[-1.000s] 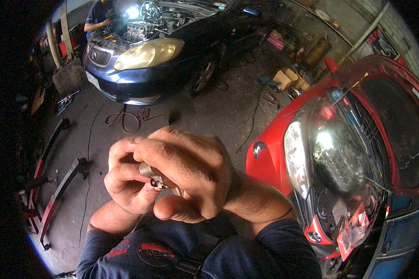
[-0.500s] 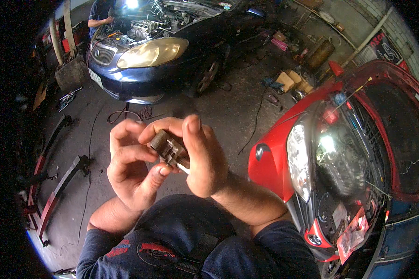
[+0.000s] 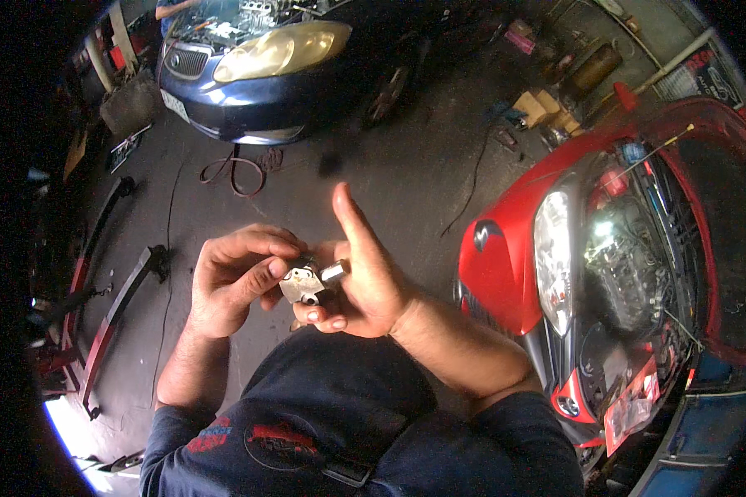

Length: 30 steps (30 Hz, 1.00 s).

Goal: The person works on a red car's exposed engine, handling a valve cover and small metal parts from a cardboard box. They assemble a small metal component by hand, then return to the engine bay to install the part near the cylinder head.

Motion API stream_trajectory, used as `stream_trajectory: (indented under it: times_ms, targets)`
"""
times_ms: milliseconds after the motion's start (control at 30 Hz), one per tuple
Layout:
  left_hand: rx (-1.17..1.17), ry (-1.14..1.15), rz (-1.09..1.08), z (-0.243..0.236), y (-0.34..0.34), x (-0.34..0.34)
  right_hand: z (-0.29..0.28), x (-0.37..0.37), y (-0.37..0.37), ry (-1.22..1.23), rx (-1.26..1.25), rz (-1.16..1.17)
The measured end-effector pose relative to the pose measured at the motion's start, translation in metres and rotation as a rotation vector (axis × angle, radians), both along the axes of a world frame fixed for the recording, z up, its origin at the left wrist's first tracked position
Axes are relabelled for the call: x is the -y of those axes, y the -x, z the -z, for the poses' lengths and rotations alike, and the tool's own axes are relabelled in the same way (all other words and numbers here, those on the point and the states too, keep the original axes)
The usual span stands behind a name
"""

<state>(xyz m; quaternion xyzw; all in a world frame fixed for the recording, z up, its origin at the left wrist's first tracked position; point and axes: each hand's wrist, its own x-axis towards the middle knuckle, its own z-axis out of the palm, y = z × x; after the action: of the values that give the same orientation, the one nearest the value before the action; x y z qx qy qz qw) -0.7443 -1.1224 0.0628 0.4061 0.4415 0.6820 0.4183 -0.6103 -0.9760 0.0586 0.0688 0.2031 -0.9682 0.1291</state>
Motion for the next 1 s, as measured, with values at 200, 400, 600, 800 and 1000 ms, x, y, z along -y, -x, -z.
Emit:
stream_trajectory:
  times_ms: [200, 400, 600, 800, 1000]
  targets:
    - [0.038, 0.069, -0.016, 0.035, 0.0, 0.013, 0.03, 0.005, 0.001, 0.155, 0.074, -0.031]
    - [-0.056, 0.108, -0.105, 0.062, -0.015, 0.029, 0.049, 0.027, 0.001, -0.185, 0.289, 0.037]
    - [-0.005, 0.176, -0.207, 0.088, -0.034, 0.051, 0.07, 0.042, -0.006, -0.179, 0.258, -0.09]
    - [-0.045, 0.134, -0.244, 0.095, -0.038, 0.062, 0.076, 0.047, -0.007, -0.2, 0.287, -0.149]
    - [-0.315, -0.017, -0.267, 0.097, -0.033, 0.067, 0.073, 0.053, -0.007, -0.272, 0.258, -0.215]
